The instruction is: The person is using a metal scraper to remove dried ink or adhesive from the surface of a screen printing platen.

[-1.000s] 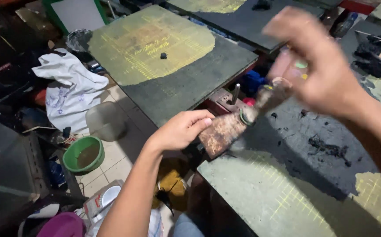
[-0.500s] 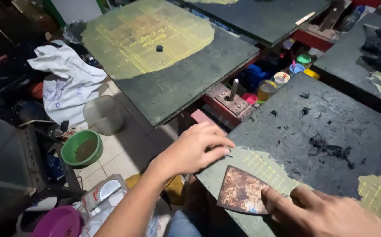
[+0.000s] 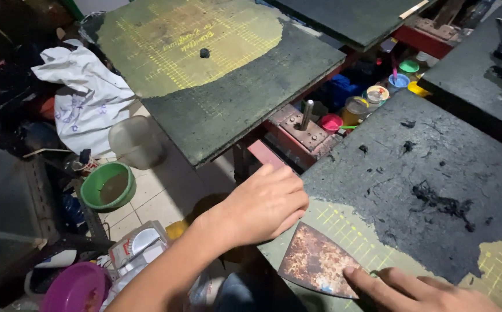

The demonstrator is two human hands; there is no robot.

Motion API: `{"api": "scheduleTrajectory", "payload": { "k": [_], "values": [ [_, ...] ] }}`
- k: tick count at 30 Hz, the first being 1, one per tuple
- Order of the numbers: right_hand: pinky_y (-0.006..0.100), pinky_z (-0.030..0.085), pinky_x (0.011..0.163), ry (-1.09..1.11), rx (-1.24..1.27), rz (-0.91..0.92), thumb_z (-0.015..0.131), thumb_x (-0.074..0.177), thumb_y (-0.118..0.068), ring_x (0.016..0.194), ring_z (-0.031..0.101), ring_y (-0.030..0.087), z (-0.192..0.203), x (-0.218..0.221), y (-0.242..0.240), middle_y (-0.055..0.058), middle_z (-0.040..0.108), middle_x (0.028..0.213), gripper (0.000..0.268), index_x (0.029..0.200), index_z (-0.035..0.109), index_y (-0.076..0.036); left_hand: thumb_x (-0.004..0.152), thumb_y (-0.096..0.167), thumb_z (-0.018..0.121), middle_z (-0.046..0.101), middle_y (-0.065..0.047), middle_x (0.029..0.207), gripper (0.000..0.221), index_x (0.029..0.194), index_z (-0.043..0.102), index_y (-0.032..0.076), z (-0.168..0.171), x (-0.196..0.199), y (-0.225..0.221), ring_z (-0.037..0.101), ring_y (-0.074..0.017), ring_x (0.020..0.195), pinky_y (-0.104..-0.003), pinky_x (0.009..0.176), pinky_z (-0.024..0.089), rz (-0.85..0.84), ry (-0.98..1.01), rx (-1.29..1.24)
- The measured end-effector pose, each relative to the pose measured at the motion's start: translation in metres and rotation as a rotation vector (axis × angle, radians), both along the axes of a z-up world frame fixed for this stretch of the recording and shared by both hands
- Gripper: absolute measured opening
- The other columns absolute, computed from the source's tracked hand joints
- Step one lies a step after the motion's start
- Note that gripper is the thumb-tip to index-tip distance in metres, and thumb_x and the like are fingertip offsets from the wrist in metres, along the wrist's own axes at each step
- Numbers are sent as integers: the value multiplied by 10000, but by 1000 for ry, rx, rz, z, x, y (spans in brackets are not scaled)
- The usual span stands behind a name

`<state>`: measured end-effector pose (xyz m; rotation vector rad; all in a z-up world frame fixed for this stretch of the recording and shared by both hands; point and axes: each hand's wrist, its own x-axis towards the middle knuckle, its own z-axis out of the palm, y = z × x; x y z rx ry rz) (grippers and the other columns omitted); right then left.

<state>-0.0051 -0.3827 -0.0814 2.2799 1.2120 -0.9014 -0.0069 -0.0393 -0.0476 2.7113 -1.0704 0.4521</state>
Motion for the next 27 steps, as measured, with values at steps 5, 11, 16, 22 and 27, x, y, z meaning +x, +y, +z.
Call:
{"api": "scheduleTrajectory", "payload": {
  "k": [5, 11, 16, 22, 27],
  "values": [
    [287, 547, 672, -54, -178, -168, 434, 982, -924, 1099, 616, -28, 11, 2, 3, -383, 266, 1419, 832, 1569, -145, -815, 1055, 304, 519, 641, -1, 957, 232, 994, 697, 169, 0, -9, 16, 514, -200, 926, -379, 878, 396, 243, 434, -180],
    [344, 486, 539, -247, -102, -126, 441, 959, -886, 745, 603, 131, -3, -3, -7, -215, 484, 1037, 791, 1547, -88, -860, 1044, 326, 500, 679, -18, 987, 300, 1123, 736, 158, 5, -12, 16, 592, -226, 962, -396, 869, 409, 301, 417, -360],
    [235, 638, 632, -258, 266, 192, 588, 940, -730, 810, 704, 73, -6, 15, -29, -168, 466, 1353, 789, 1554, 143, -514, 1002, 389, 519, 696, -64, 1216, 421, 1333, 681, 185, 22, -13, 14, 601, -251, 1100, -431, 926, 468, 284, 434, -415],
    [276, 564, 650, -302, -109, -312, 392, 874, -936, 817, 719, 76, 35, 0, 32, -260, 583, 1068, 831, 1532, -102, -818, 1012, 299, 614, 663, -14, 1100, 195, 1101, 755, 198, 3, 1, 14, 541, -238, 1013, -403, 821, 378, 97, 273, -169],
    [388, 500, 741, -19, -327, -375, 401, 1005, -882, 927, 655, 226, 94, -5, 78, -47, 504, 1110, 844, 1547, -215, -683, 1061, 262, 527, 647, -61, 1033, 224, 961, 674, 126, 0, 5, 16, 561, -274, 973, -402, 796, 411, 38, 269, -117]
  ]
}}
